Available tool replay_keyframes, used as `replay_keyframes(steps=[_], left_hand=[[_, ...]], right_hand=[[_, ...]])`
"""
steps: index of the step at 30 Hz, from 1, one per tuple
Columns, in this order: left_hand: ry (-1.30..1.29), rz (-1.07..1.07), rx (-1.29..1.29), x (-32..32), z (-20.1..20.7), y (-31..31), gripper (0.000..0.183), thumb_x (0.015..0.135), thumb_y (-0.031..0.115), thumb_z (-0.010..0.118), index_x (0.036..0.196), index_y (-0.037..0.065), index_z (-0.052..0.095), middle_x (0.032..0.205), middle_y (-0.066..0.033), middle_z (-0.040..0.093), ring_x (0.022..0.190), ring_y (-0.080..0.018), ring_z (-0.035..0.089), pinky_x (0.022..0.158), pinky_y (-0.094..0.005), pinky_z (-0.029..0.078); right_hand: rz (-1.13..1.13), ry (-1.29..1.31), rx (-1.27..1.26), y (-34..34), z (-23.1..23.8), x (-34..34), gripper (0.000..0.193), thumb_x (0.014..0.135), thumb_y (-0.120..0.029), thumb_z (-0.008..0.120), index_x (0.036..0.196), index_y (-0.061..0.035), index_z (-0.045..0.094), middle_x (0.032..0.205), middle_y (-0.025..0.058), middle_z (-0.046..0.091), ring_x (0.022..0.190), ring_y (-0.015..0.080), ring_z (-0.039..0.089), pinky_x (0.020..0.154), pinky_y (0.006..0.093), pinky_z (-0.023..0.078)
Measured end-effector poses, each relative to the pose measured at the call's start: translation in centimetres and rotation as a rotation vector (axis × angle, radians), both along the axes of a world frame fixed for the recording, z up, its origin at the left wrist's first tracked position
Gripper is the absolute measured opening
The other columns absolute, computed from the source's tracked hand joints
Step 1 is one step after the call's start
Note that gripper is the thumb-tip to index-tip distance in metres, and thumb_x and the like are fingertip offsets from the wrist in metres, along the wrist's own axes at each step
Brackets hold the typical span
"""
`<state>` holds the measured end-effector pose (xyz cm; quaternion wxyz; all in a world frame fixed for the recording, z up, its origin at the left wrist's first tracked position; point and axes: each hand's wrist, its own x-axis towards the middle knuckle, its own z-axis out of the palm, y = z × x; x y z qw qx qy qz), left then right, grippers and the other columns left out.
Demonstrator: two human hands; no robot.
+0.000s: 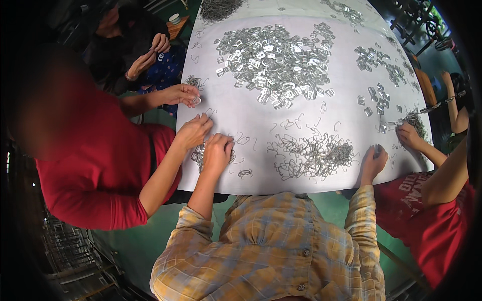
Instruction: The person assembles small metal parts and hangs the finished pieces on a metal rack.
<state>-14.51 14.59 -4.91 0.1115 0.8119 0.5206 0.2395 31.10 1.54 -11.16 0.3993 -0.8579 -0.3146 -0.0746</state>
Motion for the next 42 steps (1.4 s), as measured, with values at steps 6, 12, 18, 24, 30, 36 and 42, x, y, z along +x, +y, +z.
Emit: replay_keyframes(steps=[6,12,18,24,30,36,42], left_hand=[[0.006,-0.101,0.035,1.9,-1.3,0.7,0.013,0.073,0.001,0.064,0.085,0.001,0.066,0.084,-0.0115,0.06,0.081,-0.0299,0.056,0.074,-0.0376,0.046],[-0.063,-0.035,-0.025,2.1,-0.2,0.4,0.007,0.071,0.003,0.064,0.078,0.003,0.067,0.078,-0.0108,0.06,0.077,-0.029,0.056,0.072,-0.0379,0.046],[0.098,-0.036,-0.197,0.6,1.8,-1.3,0.004,0.07,0.008,0.065,0.069,0.004,0.067,0.074,-0.0094,0.061,0.075,-0.0279,0.058,0.07,-0.0388,0.046],[0.328,-0.222,0.002,0.9,0.0,-3.8,0.011,0.067,0.007,0.057,0.058,0.001,0.06,0.069,-0.0109,0.058,0.07,-0.0272,0.058,0.063,-0.0372,0.049],[0.297,-0.2,-0.118,1.1,0.5,-2.7,0.006,0.064,0.007,0.062,0.063,0.001,0.06,0.07,-0.0113,0.059,0.072,-0.0281,0.059,0.065,-0.0358,0.048],[0.037,-0.153,-0.433,0.3,1.2,-3.7,0.005,0.067,0.006,0.065,0.067,0.0,0.063,0.072,-0.0118,0.061,0.068,-0.0262,0.058,0.064,-0.0337,0.047],[0.023,-0.141,-0.354,1.3,1.2,-5.6,0.018,0.07,0.014,0.071,0.076,0.0,0.06,0.077,-0.014,0.06,0.072,-0.0291,0.059,0.066,-0.037,0.047]], right_hand=[[0.004,0.009,0.016,0.1,0.4,-0.2,0.032,0.082,-0.021,0.06,0.103,0.0032,0.057,0.094,0.0132,0.054,0.083,0.0263,0.055,0.074,0.0349,0.045],[0.013,-0.018,0.016,0.2,0.3,-0.2,0.031,0.082,-0.021,0.059,0.101,0.0021,0.058,0.091,0.0128,0.054,0.081,0.0257,0.055,0.074,0.0351,0.045],[0.001,-0.031,-0.021,0.1,0.3,-0.1,0.03,0.081,-0.022,0.06,0.101,0.0014,0.059,0.091,0.013,0.054,0.081,0.0258,0.055,0.073,0.0352,0.045],[0.014,-0.028,-0.014,0.0,0.0,0.1,0.03,0.081,-0.022,0.059,0.101,0.0011,0.059,0.092,0.013,0.054,0.081,0.026,0.055,0.073,0.0353,0.045],[0.018,-0.034,0.013,0.0,-0.4,0.4,0.031,0.081,-0.023,0.06,0.101,0.0007,0.059,0.092,0.0128,0.054,0.082,0.0255,0.055,0.074,0.035,0.045],[0.017,0.02,0.023,0.1,0.2,-0.1,0.032,0.081,-0.023,0.06,0.102,0.0014,0.058,0.094,0.0122,0.054,0.083,0.0247,0.055,0.075,0.0345,0.045],[0.0,0.019,0.008,0.1,0.5,-0.3,0.031,0.081,-0.021,0.061,0.102,0.0018,0.058,0.095,0.0111,0.054,0.084,0.0234,0.056,0.076,0.0338,0.045]])
